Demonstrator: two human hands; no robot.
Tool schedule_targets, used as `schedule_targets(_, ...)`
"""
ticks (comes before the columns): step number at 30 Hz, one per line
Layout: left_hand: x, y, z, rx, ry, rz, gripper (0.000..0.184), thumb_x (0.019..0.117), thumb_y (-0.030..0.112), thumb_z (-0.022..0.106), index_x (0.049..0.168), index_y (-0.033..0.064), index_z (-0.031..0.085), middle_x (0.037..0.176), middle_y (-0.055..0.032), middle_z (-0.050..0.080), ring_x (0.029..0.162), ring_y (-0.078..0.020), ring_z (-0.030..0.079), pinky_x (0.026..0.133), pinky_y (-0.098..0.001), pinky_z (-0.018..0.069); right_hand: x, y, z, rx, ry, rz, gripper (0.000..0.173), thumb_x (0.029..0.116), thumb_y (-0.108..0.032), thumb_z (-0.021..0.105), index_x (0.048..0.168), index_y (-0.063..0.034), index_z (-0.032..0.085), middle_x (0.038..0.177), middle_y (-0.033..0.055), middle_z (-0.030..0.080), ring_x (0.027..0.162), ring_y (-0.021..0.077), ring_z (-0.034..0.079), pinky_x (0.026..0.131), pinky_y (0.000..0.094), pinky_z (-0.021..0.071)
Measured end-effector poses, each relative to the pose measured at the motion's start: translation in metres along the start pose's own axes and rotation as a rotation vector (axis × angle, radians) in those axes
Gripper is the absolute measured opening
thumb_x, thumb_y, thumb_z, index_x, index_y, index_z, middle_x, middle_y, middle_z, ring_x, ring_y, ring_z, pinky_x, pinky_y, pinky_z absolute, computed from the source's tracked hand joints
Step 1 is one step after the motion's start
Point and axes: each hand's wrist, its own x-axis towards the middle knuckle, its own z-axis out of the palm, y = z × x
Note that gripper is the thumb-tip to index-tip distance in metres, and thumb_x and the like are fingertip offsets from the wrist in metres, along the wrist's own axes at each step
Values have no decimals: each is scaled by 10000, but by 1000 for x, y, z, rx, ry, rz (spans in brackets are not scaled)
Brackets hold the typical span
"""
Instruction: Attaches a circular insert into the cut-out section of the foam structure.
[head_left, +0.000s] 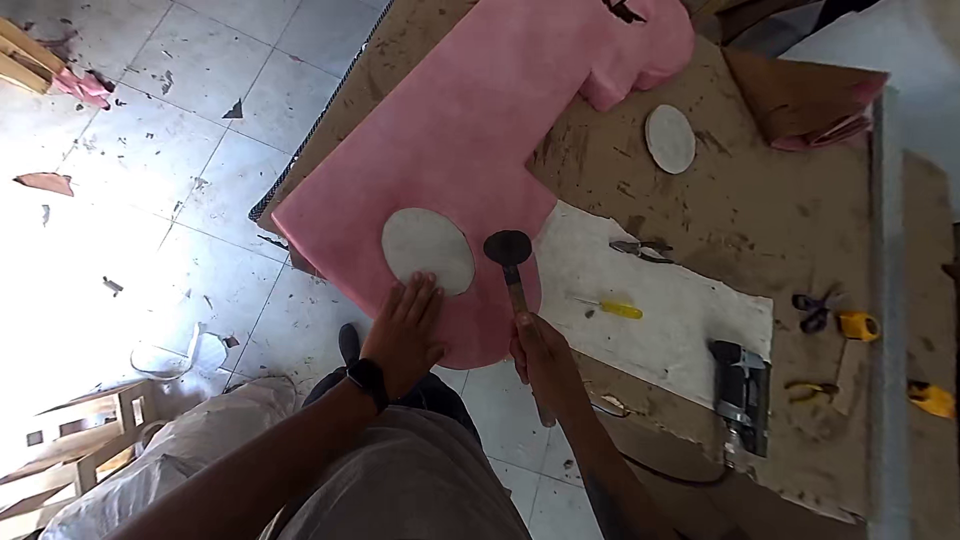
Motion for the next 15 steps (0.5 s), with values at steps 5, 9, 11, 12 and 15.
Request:
schedule_targets(5, -7, -6, 2, 2, 23, -46, 829, 1007, 674, 316, 1647, 152, 245, 1743, 5, 80, 1604, -213, 9, 1278, -608, 53, 6, -33, 8, 129, -38, -150, 558, 1065, -588, 361, 981, -91, 601, 586, 80, 470, 421, 205, 451, 398, 326, 434)
schedule_targets(9, -4, -1, 5, 2, 47, -61, 811, 1011, 649, 320, 1645, 149, 253, 1743, 3, 79, 1605, -214, 9, 1276, -612, 40, 22, -34, 11, 6, 11, -268, 609, 1037, -669, 328, 980, -129, 604, 577, 50, 471, 407, 206, 448, 373, 349, 430)
schedule_targets(11, -4, -1, 6, 0, 45, -64, 808, 1008, 641, 326, 1646, 151, 250, 1743, 3, 78, 1605, -217, 2, 1272, -621, 34, 39, -12, 10, -223, 30, -199, 609, 1037, -675, 292, 992, -154, 605, 581, 36, 477, 432, 207, 475, 393, 387, 443)
schedule_targets(12, -5, -1, 6, 0, 38, -67, 811, 1007, 639, 329, 1649, 152, 238, 1743, 4, 72, 1605, -215, -4, 1272, -620, 31, 48, 1, 7, -341, 26, -116, 616, 1032, -686, 282, 1008, -167, 612, 600, 37, 503, 467, 215, 511, 431, 418, 469)
schedule_targets(15, -5, 2, 4, -16, 40, -72, 824, 1003, 648, 336, 1651, 149, 232, 1745, 5, 55, 1604, -210, -25, 1279, -612, 12, 54, 20, -15, -327, 101, 16, 612, 1059, -630, 314, 1039, -108, 633, 649, 77, 539, 521, 243, 542, 481, 457, 498)
